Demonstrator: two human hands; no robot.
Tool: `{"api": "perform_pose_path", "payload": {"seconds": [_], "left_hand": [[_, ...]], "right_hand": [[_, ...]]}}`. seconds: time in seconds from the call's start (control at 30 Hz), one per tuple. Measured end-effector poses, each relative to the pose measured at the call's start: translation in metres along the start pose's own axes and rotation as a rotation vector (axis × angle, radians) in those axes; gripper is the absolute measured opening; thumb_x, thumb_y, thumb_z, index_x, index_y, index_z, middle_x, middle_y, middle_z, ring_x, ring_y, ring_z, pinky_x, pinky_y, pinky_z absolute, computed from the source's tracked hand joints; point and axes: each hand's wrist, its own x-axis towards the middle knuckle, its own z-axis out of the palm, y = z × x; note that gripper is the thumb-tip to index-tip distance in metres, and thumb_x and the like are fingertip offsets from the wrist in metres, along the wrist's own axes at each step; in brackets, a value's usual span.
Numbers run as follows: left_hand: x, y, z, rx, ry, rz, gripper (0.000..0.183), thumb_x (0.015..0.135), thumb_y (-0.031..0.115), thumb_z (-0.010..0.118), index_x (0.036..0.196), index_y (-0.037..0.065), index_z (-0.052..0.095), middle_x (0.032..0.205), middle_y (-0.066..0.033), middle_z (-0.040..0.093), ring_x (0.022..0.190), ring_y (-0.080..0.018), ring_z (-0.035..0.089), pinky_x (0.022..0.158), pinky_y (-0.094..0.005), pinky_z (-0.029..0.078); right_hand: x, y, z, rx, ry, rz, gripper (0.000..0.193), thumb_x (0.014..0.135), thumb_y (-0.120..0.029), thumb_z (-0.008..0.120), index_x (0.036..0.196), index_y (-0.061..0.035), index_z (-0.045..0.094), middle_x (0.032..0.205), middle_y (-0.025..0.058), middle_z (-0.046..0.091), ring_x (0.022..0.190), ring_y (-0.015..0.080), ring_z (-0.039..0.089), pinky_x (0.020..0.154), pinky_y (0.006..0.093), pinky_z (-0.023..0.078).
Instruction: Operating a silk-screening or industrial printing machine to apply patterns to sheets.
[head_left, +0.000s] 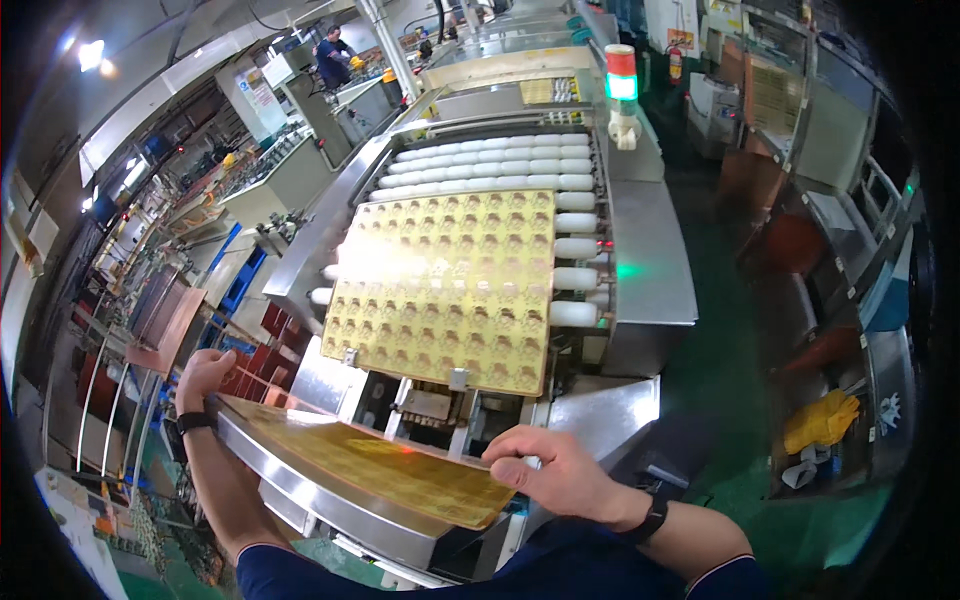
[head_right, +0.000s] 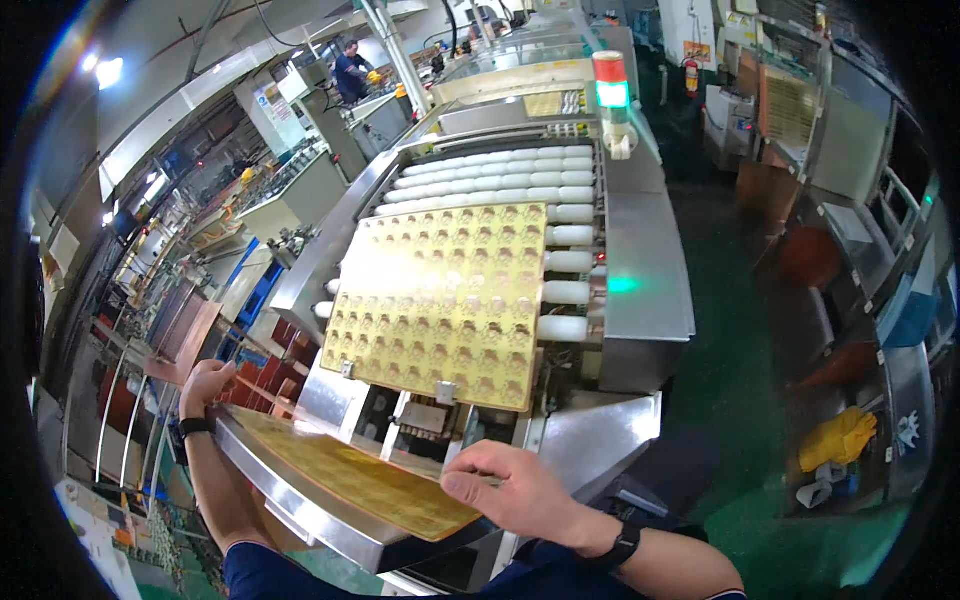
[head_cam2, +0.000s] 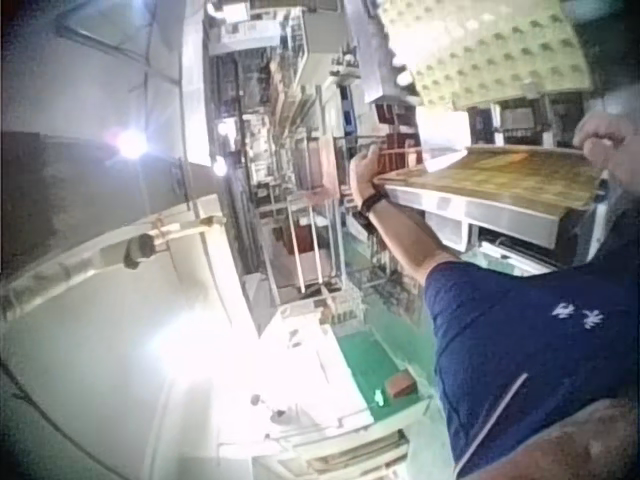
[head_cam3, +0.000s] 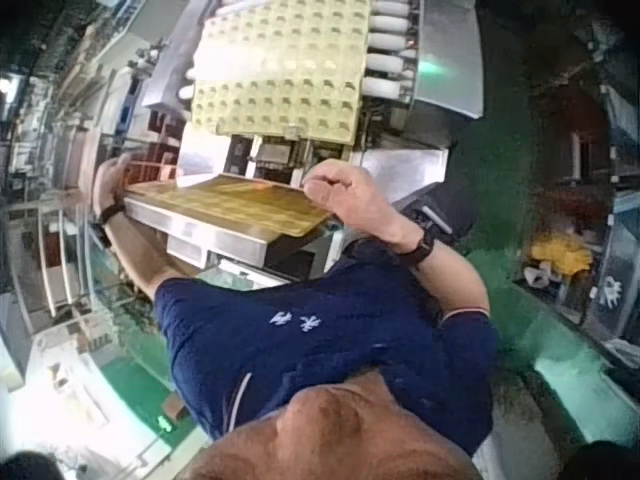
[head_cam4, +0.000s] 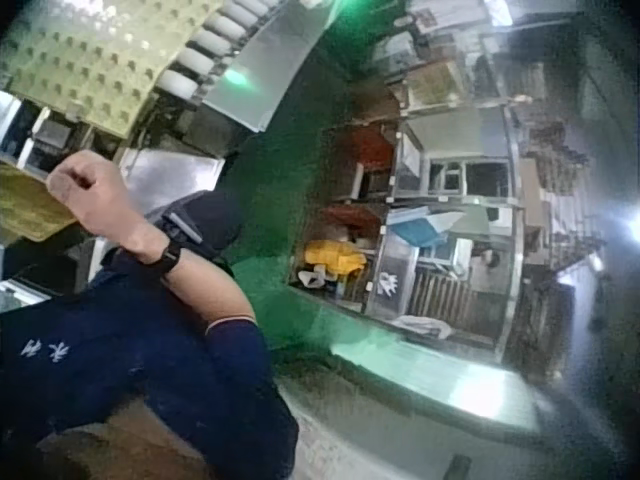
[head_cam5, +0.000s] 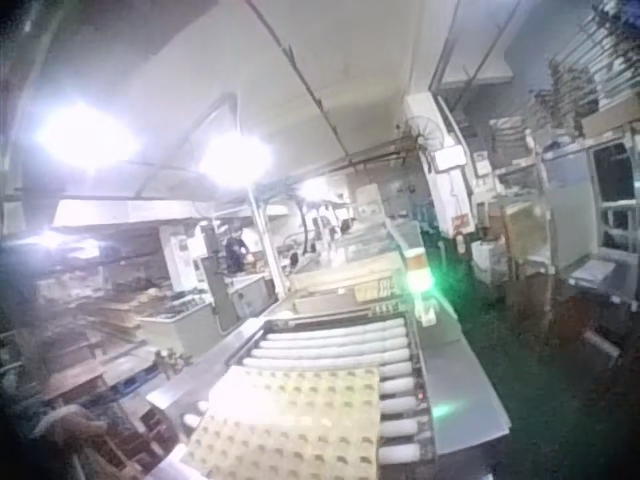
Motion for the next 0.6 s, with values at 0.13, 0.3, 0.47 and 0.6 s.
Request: {"api": "perform_pose_path", "payload": {"seconds": [0.13,0.3,0.47,0.6], "left_hand": [[-0.004,0.007,0.001,-0.053,-0.013,-0.047,0.047,0.089,0.042,0.061,0.074,-0.002,0.070,0.066,-0.0100,0.067,0.061,-0.0194,0.065,0.059,-0.0353,0.050],[-0.004,0.001,0.002,-0.031,0.028,0.004,0.046,0.089,0.039,0.060,0.072,-0.003,0.071,0.062,-0.0112,0.067,0.059,-0.0200,0.066,0.058,-0.0343,0.050],[-0.005,0.006,0.004,-0.064,0.091,-0.032,0.044,0.091,0.033,0.055,0.068,-0.001,0.070,0.059,-0.0108,0.066,0.055,-0.0202,0.064,0.056,-0.0352,0.050],[0.008,-0.016,0.009,-0.033,0.106,0.073,0.042,0.088,0.026,0.050,0.062,-0.003,0.066,0.056,-0.0113,0.064,0.050,-0.0207,0.062,0.051,-0.0367,0.048]], "right_hand": [[-0.004,0.005,0.001,-0.098,-0.027,-0.156,0.039,0.092,-0.036,0.070,0.109,-0.0006,0.067,0.101,0.0131,0.066,0.094,0.0241,0.065,0.083,0.0329,0.051],[-0.005,0.033,0.005,-0.398,0.025,-0.363,0.029,0.089,-0.018,0.069,0.112,-0.0003,0.064,0.101,0.0154,0.067,0.093,0.0337,0.065,0.080,0.0397,0.052],[-0.004,0.038,0.002,-0.424,-0.010,-0.372,0.024,0.085,-0.008,0.067,0.108,-0.0006,0.065,0.097,0.0140,0.068,0.089,0.0337,0.065,0.076,0.0412,0.052],[-0.003,0.043,0.004,-0.407,0.006,-0.376,0.025,0.084,-0.007,0.068,0.108,-0.0002,0.065,0.096,0.0144,0.068,0.088,0.0339,0.065,0.075,0.0409,0.052]]}}
